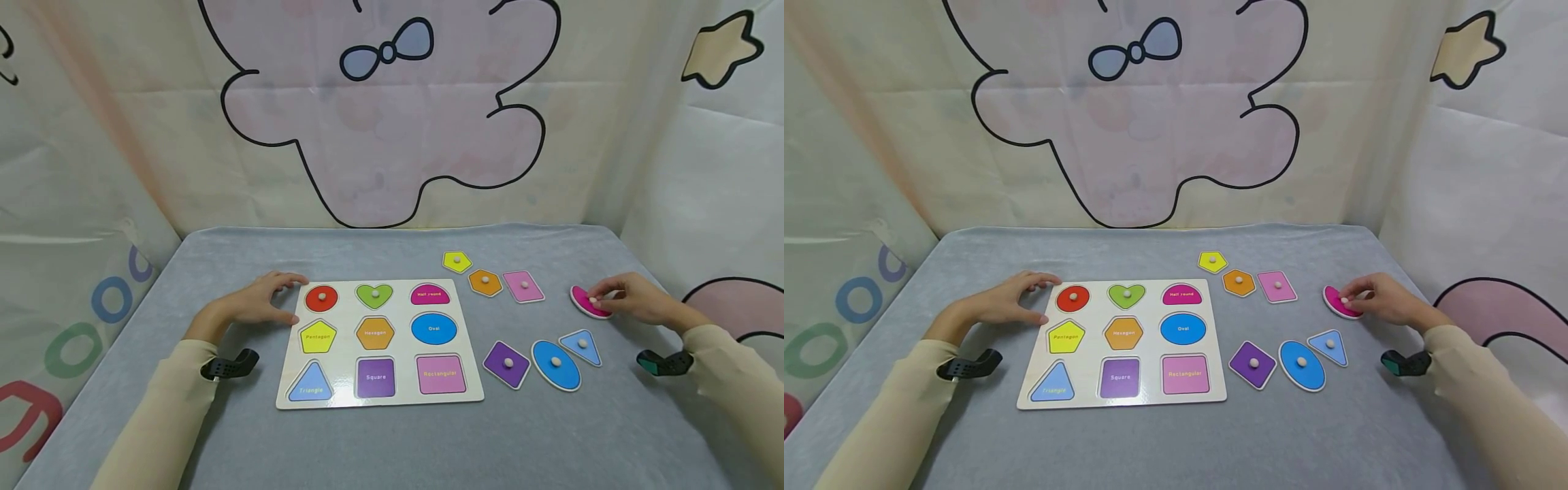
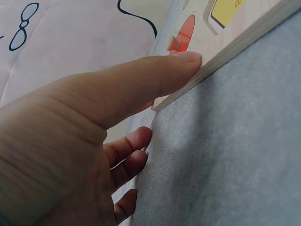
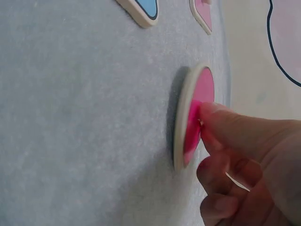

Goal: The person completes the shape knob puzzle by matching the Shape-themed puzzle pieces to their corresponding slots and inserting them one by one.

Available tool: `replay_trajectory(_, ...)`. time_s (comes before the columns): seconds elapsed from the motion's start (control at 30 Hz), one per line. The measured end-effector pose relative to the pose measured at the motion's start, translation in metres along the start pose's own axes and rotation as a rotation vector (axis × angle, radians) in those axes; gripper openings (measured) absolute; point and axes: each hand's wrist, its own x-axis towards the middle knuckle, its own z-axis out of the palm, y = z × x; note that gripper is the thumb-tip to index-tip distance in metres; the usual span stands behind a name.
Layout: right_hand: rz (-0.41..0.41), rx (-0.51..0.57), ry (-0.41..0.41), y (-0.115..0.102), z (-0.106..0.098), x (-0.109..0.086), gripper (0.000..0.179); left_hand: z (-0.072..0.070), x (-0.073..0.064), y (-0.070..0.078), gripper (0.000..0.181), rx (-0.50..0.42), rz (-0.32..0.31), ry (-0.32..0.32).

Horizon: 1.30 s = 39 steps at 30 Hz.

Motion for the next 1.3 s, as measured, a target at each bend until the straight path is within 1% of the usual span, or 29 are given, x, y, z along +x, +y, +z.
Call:
replay_trajectory(0.07, 0.015, -0.024, 0.010, -0.002, 0.000, 0.000, 0.017, 0.000, 0.000, 0.000, 0.076, -0.003, 0.000, 0.001)
replay_trajectory(0.2, 0.053, -0.035, 0.023, -0.005, 0.003, 0.001, 0.019, 0.000, 0.000, 0.001, 0.076, -0.009, 0.000, 0.000)
replay_trajectory(0.5, 0.115, -0.009, 0.032, -0.003, 0.011, 0.004, 0.020, 0.001, 0.001, 0.000, 0.077, -0.006, 0.008, 0.001)
replay_trajectory(0.8, 0.104, 0.033, 0.003, -0.003, 0.012, 0.005, 0.024, 0.000, 0.000, 0.000, 0.076, -0.010, 0.015, 0.003)
replay_trajectory(1.1, 0.125, 0.053, -0.029, -0.002, 0.010, 0.005, 0.026, 0.000, 0.000, -0.001, 0.077, -0.009, 0.006, 0.001)
replay_trajectory(1.3, 0.123, 0.039, -0.007, -0.005, 0.008, 0.009, 0.027, 0.000, 0.000, 0.000, 0.076, -0.011, 0.008, 0.002)
